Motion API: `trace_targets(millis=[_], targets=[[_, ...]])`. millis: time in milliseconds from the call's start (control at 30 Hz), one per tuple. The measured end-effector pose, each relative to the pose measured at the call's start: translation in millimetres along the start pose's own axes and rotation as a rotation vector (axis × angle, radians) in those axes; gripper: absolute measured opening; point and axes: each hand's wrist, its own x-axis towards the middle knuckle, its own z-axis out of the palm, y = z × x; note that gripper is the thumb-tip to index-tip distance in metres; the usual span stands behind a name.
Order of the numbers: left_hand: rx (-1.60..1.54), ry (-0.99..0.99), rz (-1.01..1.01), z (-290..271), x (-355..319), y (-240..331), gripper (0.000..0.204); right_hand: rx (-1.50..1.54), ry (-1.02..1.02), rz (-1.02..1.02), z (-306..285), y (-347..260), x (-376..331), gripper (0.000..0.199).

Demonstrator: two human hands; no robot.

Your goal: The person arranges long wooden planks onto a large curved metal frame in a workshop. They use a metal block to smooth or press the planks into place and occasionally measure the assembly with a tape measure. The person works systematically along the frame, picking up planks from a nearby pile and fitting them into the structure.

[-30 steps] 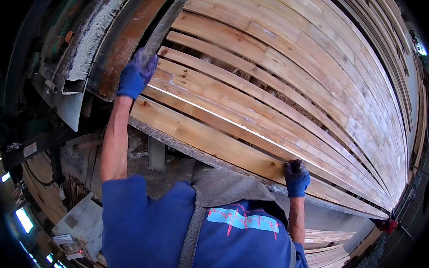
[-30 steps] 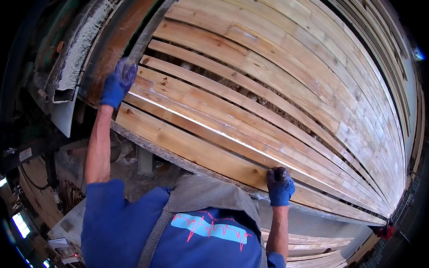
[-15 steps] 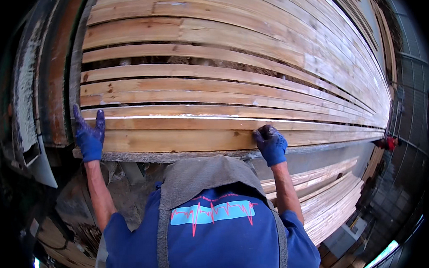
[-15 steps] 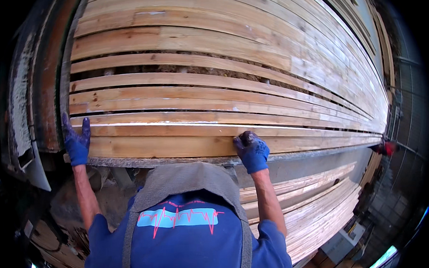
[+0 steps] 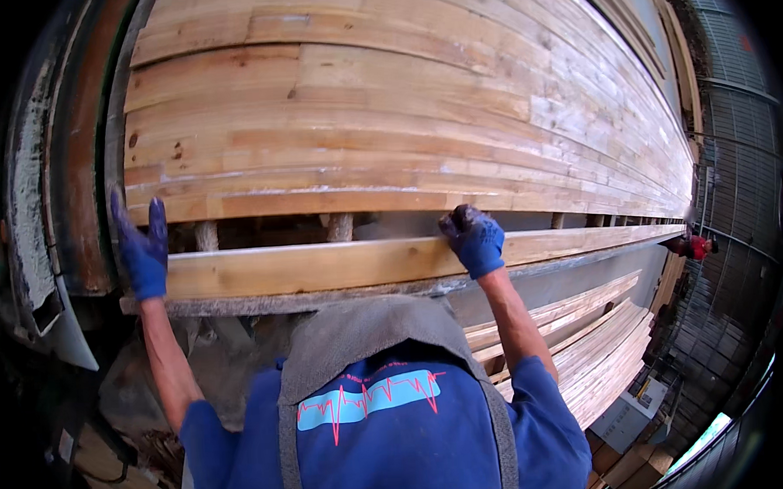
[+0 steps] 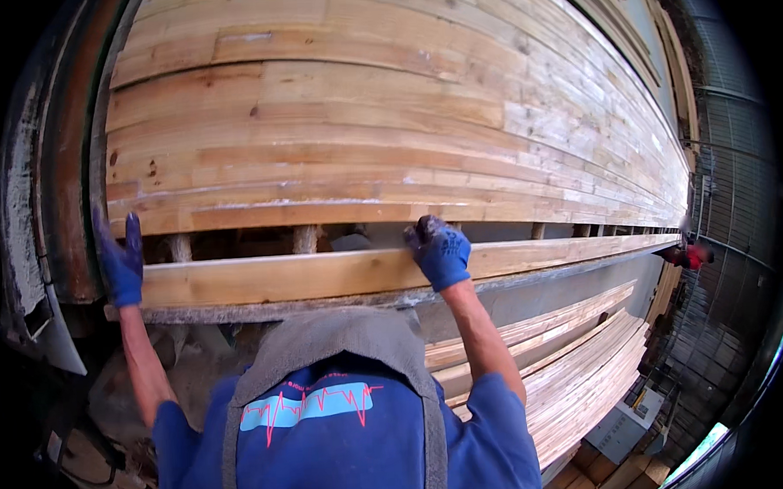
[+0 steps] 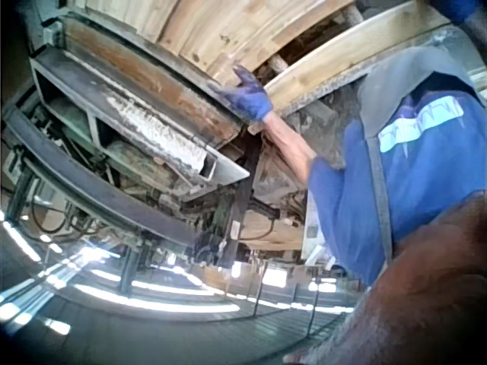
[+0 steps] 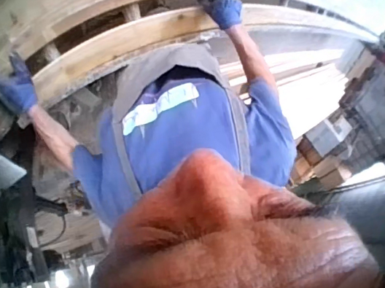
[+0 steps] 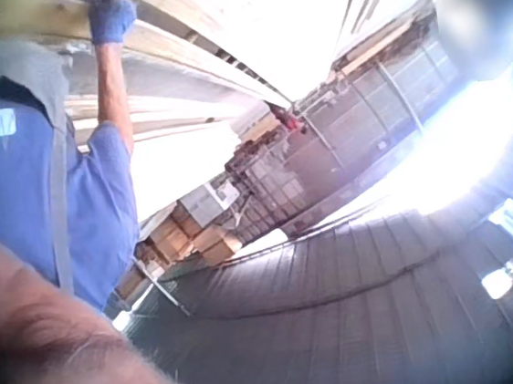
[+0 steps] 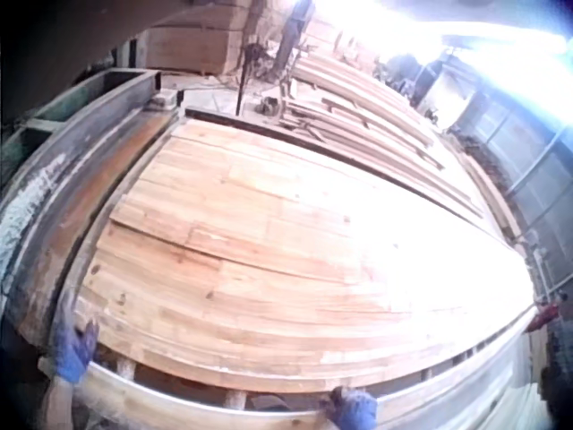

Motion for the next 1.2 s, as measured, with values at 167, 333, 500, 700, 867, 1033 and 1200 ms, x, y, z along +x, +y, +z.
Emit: trace_targets(millis=[167, 333, 500, 700, 867, 1033, 1200], targets=[[-0.002, -0.156, 0.110, -33.7, -65.2, 43.6, 0.051, 0.057, 0.107, 0.022, 10.8, 16.1, 9.8, 0.024], [-0.029, -0.456, 0.208, -9.3, -64.2, 69.3, 0.020, 0.115, 0.152, 0.000, 11.6, 18.8, 8.2, 0.028], [0.063, -0.311, 0.399, 37.8, -43.5, 58.6, 0.023, 0.093, 0.173, -0.026, 17.9, 25.2, 8.4, 0.023], [0.123, -0.261, 0.355, 68.7, -11.4, 75.1, 0.025, 0.087, 0.276, -0.087, 19.4, 35.7, 52.1, 0.025], [0.177, -0.245, 0.360, 66.0, -17.2, 83.4, 0.026, 0.168, 0.287, -0.055, 15.0, 42.5, 42.0, 0.019], [-0.120, -0.301, 0.466, -18.3, -119.3, 150.3, 0.013, 0.177, 0.196, -0.083, -35.6, 59.7, -63.1, 0.023], [0.053, -0.522, 0.433, 11.5, -199.6, 147.1, 0.028, 0.153, -0.027, -0.023, -28.6, 128.3, -156.5, 0.022]])
